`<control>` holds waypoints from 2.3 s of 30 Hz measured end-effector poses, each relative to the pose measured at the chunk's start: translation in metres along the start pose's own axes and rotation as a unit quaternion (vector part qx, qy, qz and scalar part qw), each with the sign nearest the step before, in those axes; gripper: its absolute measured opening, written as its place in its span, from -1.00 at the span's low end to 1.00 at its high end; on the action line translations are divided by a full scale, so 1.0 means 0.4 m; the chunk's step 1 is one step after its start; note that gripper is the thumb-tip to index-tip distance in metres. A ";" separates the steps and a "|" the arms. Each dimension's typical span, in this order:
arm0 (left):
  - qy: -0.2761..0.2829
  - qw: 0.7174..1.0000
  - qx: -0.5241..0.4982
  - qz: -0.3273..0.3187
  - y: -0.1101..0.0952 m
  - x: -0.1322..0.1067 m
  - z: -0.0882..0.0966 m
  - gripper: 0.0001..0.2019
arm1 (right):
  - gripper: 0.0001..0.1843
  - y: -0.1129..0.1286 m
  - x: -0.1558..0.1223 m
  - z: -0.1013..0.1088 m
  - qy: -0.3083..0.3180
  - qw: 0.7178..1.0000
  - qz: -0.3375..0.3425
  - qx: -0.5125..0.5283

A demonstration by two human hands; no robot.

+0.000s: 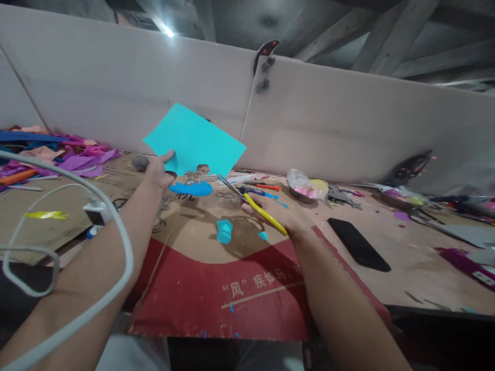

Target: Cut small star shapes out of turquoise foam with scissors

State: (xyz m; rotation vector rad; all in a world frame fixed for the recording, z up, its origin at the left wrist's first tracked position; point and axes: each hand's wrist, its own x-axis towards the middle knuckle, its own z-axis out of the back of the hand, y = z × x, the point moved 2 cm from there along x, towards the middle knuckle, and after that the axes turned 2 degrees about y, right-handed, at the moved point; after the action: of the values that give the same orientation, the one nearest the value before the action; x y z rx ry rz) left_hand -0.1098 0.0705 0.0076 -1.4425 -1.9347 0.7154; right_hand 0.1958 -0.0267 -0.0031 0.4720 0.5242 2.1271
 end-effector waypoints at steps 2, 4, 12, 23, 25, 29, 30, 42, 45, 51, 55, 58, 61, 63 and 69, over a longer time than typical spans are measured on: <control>0.003 1.000 0.001 0.000 0.002 0.002 -0.003 -0.36 | -0.58 -0.003 0.006 -0.016 0.015 0.999 -0.012 0.041; 0.003 1.000 0.006 0.007 0.003 0.000 -0.008 -0.34 | -0.57 -0.010 0.009 -0.030 0.027 0.996 -0.016 0.078; -0.012 0.998 0.052 0.021 0.008 -0.030 -0.027 -0.42 | -0.58 -0.016 0.009 -0.043 -0.006 0.989 0.017 0.148; 0.014 0.998 0.060 0.020 0.013 -0.030 -0.033 -0.39 | -0.59 -0.008 0.011 -0.052 -0.032 0.985 0.016 0.171; 0.025 0.997 0.067 0.013 0.014 -0.028 -0.032 -0.41 | -0.58 -0.006 0.011 -0.050 -0.033 0.987 0.018 0.159; 0.031 0.997 0.070 0.010 0.013 -0.029 -0.031 -0.46 | -0.57 -0.010 0.013 -0.053 -0.031 0.987 0.013 0.158; 0.027 0.997 0.071 0.009 0.013 -0.029 -0.031 -0.48 | -0.58 -0.014 0.014 -0.055 -0.032 0.986 0.011 0.165; 0.029 0.998 0.047 0.006 0.011 -0.037 -0.034 -0.63 | -0.53 -0.025 0.016 -0.073 -0.007 0.959 -0.068 0.274; 0.023 0.998 0.050 0.015 0.013 -0.034 -0.028 -0.66 | -0.52 -0.013 0.012 -0.069 -0.005 0.963 -0.079 0.257; 0.016 0.998 0.052 0.008 0.020 -0.017 -0.018 -0.68 | -0.50 0.000 0.013 -0.070 -0.014 0.968 -0.085 0.235; -0.018 0.998 0.059 0.009 0.029 -0.012 -0.019 -0.62 | -0.55 0.007 0.016 -0.070 -0.038 0.981 -0.024 0.190; -0.025 0.998 0.062 0.008 0.039 -0.013 -0.027 -0.66 | -0.62 0.013 0.015 -0.070 -0.049 0.989 0.012 0.137; -0.010 0.997 0.071 0.013 0.051 -0.019 -0.039 -0.78 | -0.66 0.013 0.013 -0.071 -0.039 0.992 0.009 0.121; 0.003 0.997 0.072 0.009 0.057 -0.026 -0.047 -0.81 | -0.65 0.013 0.011 -0.071 -0.032 0.991 0.004 0.128; 0.010 0.997 0.068 0.021 0.077 -0.053 -0.080 -0.81 | -0.61 0.012 0.016 -0.077 -0.039 0.984 -0.010 0.171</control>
State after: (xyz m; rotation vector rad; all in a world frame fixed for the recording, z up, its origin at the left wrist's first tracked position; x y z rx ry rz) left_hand -0.0620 0.0601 0.0030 -1.4050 -1.8096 0.8319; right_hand 0.1734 -0.0302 -0.0256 0.7365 0.8514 1.9948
